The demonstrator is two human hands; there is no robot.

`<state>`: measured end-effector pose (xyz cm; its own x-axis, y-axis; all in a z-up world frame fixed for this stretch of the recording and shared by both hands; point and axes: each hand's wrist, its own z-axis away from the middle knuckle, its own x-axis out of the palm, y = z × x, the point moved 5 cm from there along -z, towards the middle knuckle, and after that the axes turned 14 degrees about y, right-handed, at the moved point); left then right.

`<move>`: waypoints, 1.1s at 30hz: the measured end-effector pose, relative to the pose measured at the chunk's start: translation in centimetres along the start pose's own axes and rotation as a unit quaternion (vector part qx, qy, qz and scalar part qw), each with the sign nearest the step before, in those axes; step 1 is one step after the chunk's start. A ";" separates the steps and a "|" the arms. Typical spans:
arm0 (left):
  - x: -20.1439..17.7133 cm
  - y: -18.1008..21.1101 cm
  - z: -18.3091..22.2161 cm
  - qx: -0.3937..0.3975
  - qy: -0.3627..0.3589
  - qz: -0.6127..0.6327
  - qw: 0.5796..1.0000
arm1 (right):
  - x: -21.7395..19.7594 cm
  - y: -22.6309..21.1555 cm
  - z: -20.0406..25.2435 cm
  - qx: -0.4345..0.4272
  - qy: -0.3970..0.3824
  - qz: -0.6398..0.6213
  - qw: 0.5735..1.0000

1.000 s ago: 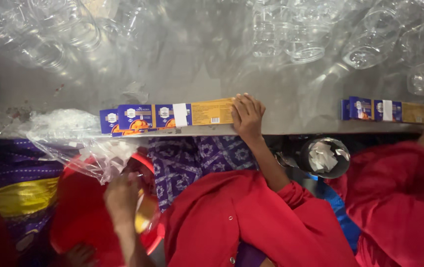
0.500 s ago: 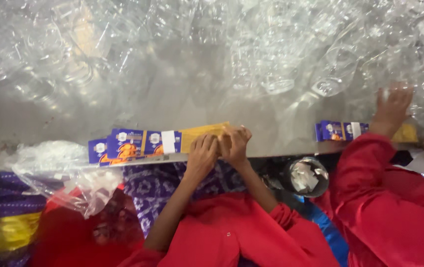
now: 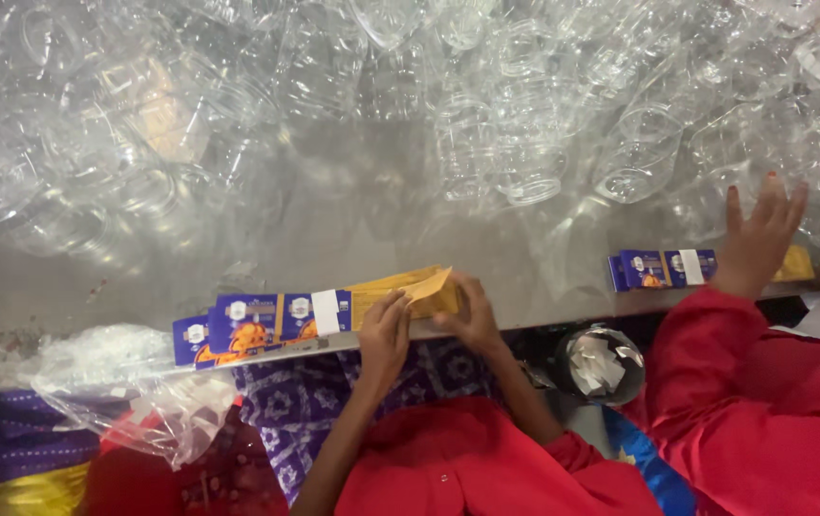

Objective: The person peels adhesive labels from a strip and applies them to the sides of clear plastic jars one at a time while sitting at a workstation.

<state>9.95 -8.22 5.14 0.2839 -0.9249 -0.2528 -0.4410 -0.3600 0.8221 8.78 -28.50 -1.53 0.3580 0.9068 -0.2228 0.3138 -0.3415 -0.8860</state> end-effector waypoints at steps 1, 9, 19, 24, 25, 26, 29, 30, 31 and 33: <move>-0.1 0.9 -0.4 0.013 0.016 0.006 1.000 | 0.6 -0.7 0.1 -0.097 -0.017 0.118 0.988; 0.0 11.8 0.6 0.130 -0.014 0.176 0.976 | 5.0 -4.9 -1.0 -0.278 0.059 0.233 0.930; -0.4 17.6 -3.6 0.253 0.042 0.157 0.954 | 4.7 -9.0 -0.1 -0.204 0.049 0.185 0.960; 1.4 21.3 -1.7 0.250 -0.156 0.328 0.897 | 4.2 -6.8 0.3 -0.190 0.054 0.182 0.963; 1.3 21.8 -0.2 0.219 -0.222 0.381 0.870 | 4.0 -6.2 0.5 -0.180 0.059 0.179 0.965; 0.9 21.5 0.8 0.204 -0.234 0.399 0.863 | 3.7 -5.6 0.7 -0.167 0.064 0.178 0.968; -1.1 17.5 2.5 0.175 -0.232 0.353 0.890 | 2.3 -3.3 0.3 -0.100 0.097 0.163 0.977; -1.8 15.2 2.4 0.170 -0.205 0.269 0.926 | 1.8 -2.7 0.2 -0.070 0.109 0.154 0.980; -2.9 12.7 1.6 0.115 -0.140 0.258 0.949 | 1.1 -2.3 0.0 -0.029 0.122 0.131 0.983; -5.3 7.7 1.4 -0.058 -0.052 0.195 0.978 | -0.2 -1.7 -0.3 0.072 0.163 0.040 0.983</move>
<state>3.86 -6.24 12.14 0.0235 -0.9986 0.0469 -0.3965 0.0337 0.9174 8.48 -28.16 0.15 0.6475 0.7422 -0.1731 0.1531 -0.3492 -0.9245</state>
